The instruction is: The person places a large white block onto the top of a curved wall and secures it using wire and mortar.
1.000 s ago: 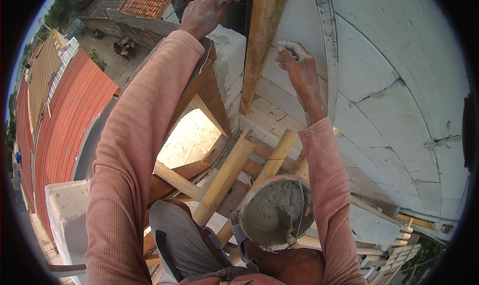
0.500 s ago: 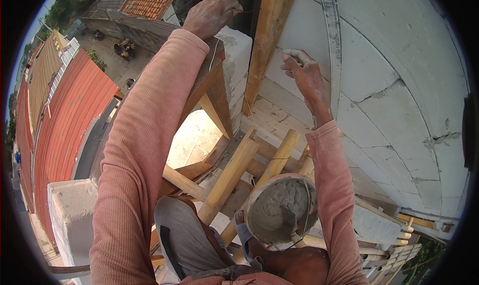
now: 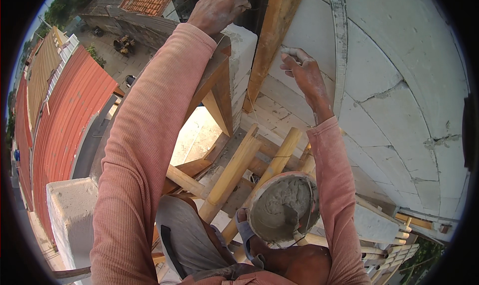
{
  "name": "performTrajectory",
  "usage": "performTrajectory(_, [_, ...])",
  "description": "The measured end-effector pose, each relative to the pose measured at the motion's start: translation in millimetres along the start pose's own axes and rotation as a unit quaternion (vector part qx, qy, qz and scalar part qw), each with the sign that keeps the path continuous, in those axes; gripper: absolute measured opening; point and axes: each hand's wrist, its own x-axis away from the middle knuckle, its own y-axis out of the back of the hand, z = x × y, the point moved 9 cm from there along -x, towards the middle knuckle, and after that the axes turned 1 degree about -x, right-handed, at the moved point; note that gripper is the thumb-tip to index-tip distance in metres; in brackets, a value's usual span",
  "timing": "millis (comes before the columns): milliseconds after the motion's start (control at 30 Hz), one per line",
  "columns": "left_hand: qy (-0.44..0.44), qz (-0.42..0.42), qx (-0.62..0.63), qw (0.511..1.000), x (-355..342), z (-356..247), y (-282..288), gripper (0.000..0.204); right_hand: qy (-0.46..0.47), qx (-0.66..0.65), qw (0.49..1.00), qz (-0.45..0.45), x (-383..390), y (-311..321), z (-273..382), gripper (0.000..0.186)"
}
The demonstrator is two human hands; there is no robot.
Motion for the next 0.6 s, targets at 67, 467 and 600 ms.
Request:
performTrajectory(67, [0.002, -0.008, -0.006, 1.0, -1, 1, 2, 0.032, -0.002, -0.002, 1.0, -0.002, -1, -2, -2, 0.039])
performTrajectory(467, [0.104, -0.002, 0.098, 0.99, -2, 1, 17, 0.035, -0.01, 0.016, 1.0, 0.02, 1, -5, 4, 0.045])
performTrajectory(600, [0.176, 0.001, 0.225, 0.958, 4, 12, 27, 0.032, 0.013, 0.012, 1.0, 0.005, -2, 0, 9, 0.043])
